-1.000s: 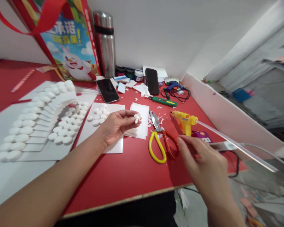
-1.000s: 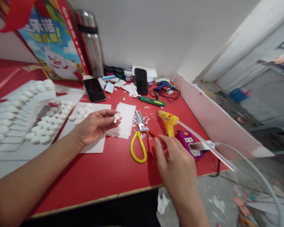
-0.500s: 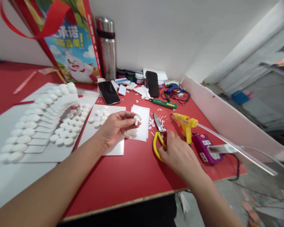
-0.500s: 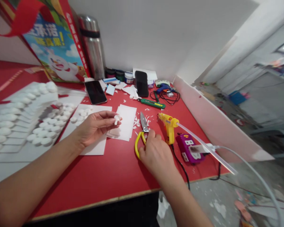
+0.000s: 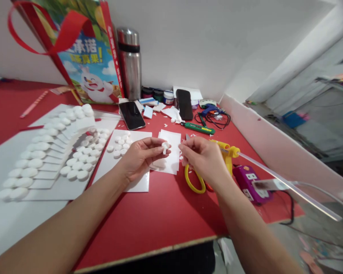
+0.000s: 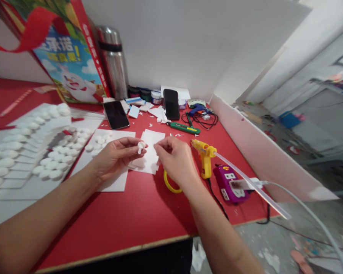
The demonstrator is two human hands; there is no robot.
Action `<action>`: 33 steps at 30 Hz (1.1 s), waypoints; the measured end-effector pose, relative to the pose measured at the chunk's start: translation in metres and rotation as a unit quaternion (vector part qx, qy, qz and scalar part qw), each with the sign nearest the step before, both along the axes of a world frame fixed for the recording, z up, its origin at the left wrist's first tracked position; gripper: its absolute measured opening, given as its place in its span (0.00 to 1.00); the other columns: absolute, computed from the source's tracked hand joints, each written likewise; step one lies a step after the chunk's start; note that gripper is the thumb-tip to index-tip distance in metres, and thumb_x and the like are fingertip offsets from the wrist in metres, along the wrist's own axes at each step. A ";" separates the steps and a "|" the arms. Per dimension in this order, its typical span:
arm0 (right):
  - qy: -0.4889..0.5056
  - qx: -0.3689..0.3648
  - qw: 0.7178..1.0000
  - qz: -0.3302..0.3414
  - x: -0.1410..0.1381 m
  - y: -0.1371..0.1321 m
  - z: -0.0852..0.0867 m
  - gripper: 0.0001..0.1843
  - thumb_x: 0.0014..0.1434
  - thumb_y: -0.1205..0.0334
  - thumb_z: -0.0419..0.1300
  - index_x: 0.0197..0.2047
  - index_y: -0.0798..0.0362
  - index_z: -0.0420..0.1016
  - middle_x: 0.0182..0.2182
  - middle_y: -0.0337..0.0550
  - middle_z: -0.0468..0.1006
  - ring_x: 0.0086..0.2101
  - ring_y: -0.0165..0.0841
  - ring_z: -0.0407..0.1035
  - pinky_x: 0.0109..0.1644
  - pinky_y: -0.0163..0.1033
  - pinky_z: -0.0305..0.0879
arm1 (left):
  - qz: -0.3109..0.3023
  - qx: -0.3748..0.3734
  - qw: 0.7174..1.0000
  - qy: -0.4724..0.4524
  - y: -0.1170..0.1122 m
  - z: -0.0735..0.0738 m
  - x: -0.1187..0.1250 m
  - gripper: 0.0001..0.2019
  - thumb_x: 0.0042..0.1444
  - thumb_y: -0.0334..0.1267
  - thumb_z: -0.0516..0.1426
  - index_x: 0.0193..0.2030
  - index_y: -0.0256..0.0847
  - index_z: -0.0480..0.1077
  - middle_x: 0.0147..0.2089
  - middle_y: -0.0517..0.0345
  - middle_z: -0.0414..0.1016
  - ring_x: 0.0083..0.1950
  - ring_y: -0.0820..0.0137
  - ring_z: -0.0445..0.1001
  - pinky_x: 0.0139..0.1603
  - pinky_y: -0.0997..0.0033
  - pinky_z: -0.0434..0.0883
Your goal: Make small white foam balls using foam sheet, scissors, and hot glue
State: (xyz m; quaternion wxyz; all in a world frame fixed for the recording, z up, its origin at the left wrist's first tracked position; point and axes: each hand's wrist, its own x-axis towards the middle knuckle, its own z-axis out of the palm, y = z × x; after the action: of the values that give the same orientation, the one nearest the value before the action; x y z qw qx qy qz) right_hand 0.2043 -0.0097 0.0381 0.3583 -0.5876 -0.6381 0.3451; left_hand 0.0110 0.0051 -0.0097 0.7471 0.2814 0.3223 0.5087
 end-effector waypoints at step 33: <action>0.347 -0.058 0.936 0.035 -0.028 0.027 -0.043 0.13 0.56 0.56 0.73 0.31 0.54 0.77 0.21 0.34 0.76 0.19 0.24 0.66 0.25 0.30 0.64 | 0.031 0.015 0.999 0.029 0.003 0.001 -0.001 0.12 0.45 0.29 0.74 0.37 0.34 0.81 0.35 0.53 0.84 0.36 0.71 0.81 0.44 0.71 0.77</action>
State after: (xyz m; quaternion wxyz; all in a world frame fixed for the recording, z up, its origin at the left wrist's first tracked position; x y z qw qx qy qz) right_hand 0.1760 0.0168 -0.0054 0.5105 -0.4284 -0.4735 0.5758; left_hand 0.0105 0.0079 -0.0092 0.7168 0.2971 0.3448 0.5282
